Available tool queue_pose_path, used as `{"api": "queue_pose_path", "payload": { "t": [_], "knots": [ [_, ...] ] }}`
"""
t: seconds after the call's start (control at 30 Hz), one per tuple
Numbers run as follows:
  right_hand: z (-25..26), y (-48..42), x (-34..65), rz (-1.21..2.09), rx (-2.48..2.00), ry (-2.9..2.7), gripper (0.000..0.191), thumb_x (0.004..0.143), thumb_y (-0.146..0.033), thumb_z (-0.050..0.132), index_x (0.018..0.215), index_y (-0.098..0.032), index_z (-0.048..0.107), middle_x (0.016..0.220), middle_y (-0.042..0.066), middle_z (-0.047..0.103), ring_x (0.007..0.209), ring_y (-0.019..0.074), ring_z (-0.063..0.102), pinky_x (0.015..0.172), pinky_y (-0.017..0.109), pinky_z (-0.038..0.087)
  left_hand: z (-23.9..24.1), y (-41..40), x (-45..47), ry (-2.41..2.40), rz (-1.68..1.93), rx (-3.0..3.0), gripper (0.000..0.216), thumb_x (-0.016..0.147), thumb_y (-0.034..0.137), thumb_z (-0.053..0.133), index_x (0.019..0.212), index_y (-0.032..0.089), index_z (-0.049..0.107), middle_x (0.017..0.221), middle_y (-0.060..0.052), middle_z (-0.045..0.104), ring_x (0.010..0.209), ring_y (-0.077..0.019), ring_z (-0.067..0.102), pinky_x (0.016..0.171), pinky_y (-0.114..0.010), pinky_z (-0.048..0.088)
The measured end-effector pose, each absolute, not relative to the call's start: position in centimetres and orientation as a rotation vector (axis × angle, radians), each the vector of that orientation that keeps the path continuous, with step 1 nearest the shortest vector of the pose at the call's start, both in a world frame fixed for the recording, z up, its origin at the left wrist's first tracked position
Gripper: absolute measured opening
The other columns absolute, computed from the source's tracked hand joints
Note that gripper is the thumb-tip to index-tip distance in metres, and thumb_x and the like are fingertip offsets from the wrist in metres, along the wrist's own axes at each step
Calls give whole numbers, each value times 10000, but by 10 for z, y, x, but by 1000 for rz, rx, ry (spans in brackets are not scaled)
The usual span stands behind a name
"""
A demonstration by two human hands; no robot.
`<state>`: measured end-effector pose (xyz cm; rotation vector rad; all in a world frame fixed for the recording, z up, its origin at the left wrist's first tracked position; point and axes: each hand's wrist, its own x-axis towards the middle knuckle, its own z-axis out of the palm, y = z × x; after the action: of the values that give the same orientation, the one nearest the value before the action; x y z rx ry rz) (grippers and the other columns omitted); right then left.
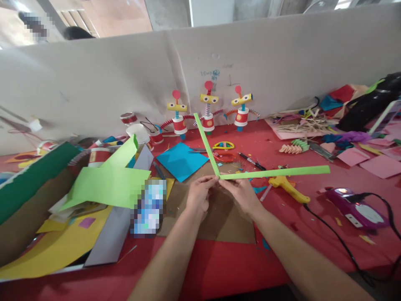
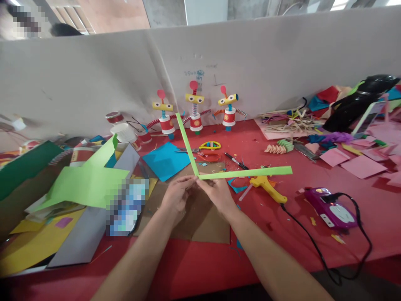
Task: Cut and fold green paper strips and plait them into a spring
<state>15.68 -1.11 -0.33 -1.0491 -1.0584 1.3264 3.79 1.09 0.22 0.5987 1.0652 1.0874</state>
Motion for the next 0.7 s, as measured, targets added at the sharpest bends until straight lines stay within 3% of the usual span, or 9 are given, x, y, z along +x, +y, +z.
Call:
{"api": "queue_pose_path", "payload": {
  "t": [0.17,0.33,0.7],
  "knots": [
    [-11,-7,159,1271,-1132,-958,263,686,-377,665,854,-181,716,754,39,714,691,185,639,712,337,502,0,9,38,1106,1092,738,232,494,265,787,630,124,663,554,-7,605,527,-78,525,536,-202,375],
    [-15,-6,160,1296,-1057,-935,251,696,-373,661,852,-180,702,790,43,707,701,172,631,703,320,498,6,5,37,1038,1019,741,247,557,304,767,701,140,651,671,-31,643,632,-117,592,611,-224,423],
    [-8,-4,167,1328,-1150,-962,222,653,-367,686,741,-163,682,653,27,666,607,143,586,597,271,452,8,10,31,1059,941,666,212,533,247,777,658,138,646,621,-7,616,580,-83,558,605,-208,432]
  ]
}}
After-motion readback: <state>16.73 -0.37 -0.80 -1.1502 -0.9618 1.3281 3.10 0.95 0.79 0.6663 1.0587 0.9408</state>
